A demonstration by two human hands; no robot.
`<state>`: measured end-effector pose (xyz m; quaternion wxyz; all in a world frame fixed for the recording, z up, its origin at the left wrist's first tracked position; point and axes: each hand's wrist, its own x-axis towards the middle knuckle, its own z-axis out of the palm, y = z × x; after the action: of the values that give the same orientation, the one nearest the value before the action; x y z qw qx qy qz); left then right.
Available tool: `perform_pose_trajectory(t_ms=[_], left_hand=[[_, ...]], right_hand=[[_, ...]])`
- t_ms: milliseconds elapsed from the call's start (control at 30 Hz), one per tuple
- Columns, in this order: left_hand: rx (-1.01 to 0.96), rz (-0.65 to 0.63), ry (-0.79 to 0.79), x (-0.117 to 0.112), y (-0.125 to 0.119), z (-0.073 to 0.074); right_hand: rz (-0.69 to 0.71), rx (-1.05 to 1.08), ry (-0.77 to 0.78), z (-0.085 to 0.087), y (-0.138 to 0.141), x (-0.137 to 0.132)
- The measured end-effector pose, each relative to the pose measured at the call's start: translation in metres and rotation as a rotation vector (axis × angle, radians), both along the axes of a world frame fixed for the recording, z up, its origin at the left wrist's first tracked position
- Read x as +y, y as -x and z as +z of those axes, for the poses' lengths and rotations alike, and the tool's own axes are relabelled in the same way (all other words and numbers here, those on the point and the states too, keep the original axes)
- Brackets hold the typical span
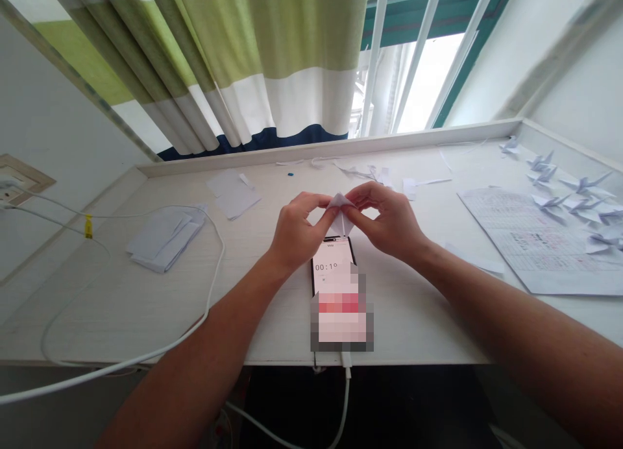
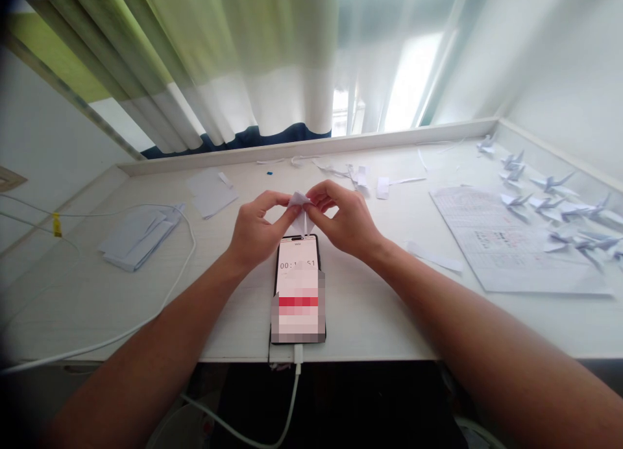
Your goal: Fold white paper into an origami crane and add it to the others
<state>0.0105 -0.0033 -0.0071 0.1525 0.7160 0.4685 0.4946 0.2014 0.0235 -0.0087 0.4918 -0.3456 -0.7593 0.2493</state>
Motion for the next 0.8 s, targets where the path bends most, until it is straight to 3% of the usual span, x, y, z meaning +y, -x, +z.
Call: perform_pose_trajectory(t_ms=[133,333,800], left_hand=[[-0.007,0.003,0.035,-0.0009,0.0009,0.0013],[-0.064,-0.010,0.127,-0.0005,0.0001,0.0012],[-0.184,-0.017,0.185,0.0032,-0.0019,0.0017]], right_hand=[[0.017,-0.023,0.015,-0.0006,0.0000,0.0013],[0.084,0.043,0.158,-0.0038,0.0032,0.0034],[0.083,0.114,0.280,-0.0032,0.0081,0.0007]])
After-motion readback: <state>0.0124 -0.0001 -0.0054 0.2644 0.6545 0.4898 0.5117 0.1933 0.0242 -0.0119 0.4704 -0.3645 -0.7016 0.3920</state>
